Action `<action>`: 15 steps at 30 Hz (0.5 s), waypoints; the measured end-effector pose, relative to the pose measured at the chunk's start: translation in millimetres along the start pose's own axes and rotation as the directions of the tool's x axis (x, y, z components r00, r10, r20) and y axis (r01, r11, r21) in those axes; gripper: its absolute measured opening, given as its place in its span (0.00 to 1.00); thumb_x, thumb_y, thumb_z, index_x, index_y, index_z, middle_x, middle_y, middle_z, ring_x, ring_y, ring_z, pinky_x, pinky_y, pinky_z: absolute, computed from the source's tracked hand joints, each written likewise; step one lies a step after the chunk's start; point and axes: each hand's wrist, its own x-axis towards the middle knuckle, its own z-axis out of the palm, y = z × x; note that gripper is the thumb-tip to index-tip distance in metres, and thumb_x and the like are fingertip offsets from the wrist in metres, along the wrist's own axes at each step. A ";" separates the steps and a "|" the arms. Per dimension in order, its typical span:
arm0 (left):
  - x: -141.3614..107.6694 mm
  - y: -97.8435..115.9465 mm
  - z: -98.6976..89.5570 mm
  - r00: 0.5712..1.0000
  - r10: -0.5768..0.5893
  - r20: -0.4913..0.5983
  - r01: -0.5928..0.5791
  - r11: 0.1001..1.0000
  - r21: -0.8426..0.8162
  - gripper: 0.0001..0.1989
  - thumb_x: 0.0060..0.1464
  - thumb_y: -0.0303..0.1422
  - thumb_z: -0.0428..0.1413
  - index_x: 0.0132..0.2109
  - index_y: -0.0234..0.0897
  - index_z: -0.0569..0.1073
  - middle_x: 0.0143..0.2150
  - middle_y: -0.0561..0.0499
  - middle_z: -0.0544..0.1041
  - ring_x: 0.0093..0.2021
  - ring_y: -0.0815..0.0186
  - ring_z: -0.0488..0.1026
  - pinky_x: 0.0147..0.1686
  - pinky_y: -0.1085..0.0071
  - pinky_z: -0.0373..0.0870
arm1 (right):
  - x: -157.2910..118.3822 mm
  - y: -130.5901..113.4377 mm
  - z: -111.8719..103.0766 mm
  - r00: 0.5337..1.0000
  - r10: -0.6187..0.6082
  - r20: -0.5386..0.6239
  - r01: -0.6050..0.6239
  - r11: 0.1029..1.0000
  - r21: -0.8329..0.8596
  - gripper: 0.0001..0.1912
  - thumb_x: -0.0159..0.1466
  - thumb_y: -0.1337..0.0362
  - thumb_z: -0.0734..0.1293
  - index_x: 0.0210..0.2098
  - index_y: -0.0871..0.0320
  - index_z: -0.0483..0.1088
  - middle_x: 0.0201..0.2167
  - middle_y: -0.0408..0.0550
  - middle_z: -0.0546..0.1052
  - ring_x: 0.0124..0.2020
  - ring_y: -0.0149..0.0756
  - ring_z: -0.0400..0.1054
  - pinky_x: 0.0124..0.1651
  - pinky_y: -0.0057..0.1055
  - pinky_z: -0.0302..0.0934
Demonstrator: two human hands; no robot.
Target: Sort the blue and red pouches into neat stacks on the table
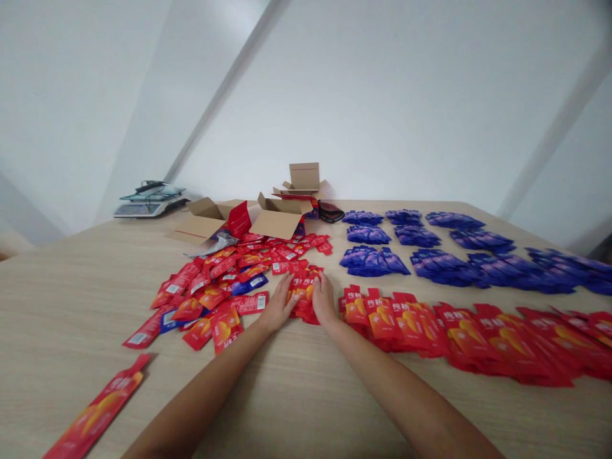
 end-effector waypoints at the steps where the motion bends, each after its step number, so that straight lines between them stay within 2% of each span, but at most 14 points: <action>1: 1.2 -1.5 0.9 1.000 0.005 0.014 -0.004 1.000 -0.018 0.31 0.62 0.47 0.43 0.67 0.38 0.51 0.69 0.42 0.49 0.69 0.58 0.45 0.66 0.56 0.43 | 0.0 -1.2 0.8 1.000 -0.001 0.001 0.001 1.000 0.001 0.25 0.66 0.60 0.50 0.56 0.65 0.63 0.57 0.59 0.67 0.60 0.41 0.58 0.62 0.41 0.49; 4: 7.0 -6.2 0.3 0.999 -0.034 0.000 0.034 0.994 -0.101 0.31 0.61 0.49 0.42 0.66 0.39 0.53 0.70 0.44 0.49 0.69 0.60 0.44 0.67 0.57 0.41 | 0.4 -3.7 1.5 1.000 0.004 0.002 -0.004 1.000 -0.004 0.26 0.66 0.60 0.50 0.56 0.69 0.63 0.57 0.62 0.67 0.60 0.42 0.58 0.63 0.41 0.49; 6: 14.2 -8.8 -0.2 0.983 -0.182 -0.040 0.170 0.965 -0.198 0.32 0.61 0.51 0.40 0.66 0.38 0.53 0.70 0.44 0.50 0.70 0.61 0.43 0.67 0.58 0.39 | 0.4 -4.6 1.7 1.000 0.012 0.005 -0.012 1.000 -0.011 0.27 0.66 0.60 0.50 0.57 0.71 0.62 0.57 0.64 0.66 0.60 0.43 0.57 0.63 0.41 0.49; 8: 23.5 -9.6 1.4 0.941 -0.335 -0.049 0.307 0.907 -0.289 0.33 0.61 0.53 0.38 0.65 0.37 0.56 0.69 0.43 0.51 0.69 0.60 0.44 0.67 0.57 0.39 | -0.4 -5.4 2.8 1.000 0.017 0.014 -0.017 1.000 -0.018 0.27 0.66 0.60 0.50 0.57 0.71 0.62 0.58 0.64 0.65 0.61 0.43 0.56 0.63 0.41 0.48; 9: 28.2 -9.2 3.1 0.927 -0.373 -0.039 0.343 0.885 -0.314 0.34 0.60 0.53 0.38 0.64 0.37 0.57 0.69 0.42 0.53 0.69 0.59 0.46 0.67 0.58 0.40 | -1.3 -5.9 3.7 1.000 0.018 0.020 -0.018 1.000 -0.022 0.27 0.66 0.60 0.50 0.58 0.71 0.62 0.59 0.64 0.65 0.62 0.44 0.55 0.64 0.42 0.47; 11: 35.7 -6.9 7.4 0.928 -0.372 -0.004 0.350 0.877 -0.328 0.33 0.58 0.53 0.44 0.63 0.37 0.61 0.67 0.42 0.57 0.68 0.58 0.50 0.66 0.58 0.42 | -3.9 -6.9 5.6 0.999 0.005 0.038 -0.003 0.999 -0.033 0.27 0.65 0.61 0.51 0.58 0.72 0.61 0.59 0.64 0.64 0.63 0.44 0.54 0.64 0.41 0.46; 15: 40.4 -0.6 13.8 0.958 -0.282 0.056 0.280 0.869 -0.408 0.33 0.52 0.48 0.54 0.62 0.36 0.62 0.66 0.42 0.60 0.66 0.56 0.54 0.65 0.60 0.45 | -9.7 -7.7 8.0 0.997 -0.015 0.072 0.019 0.998 -0.055 0.29 0.64 0.62 0.53 0.60 0.73 0.59 0.62 0.63 0.61 0.64 0.44 0.51 0.65 0.41 0.45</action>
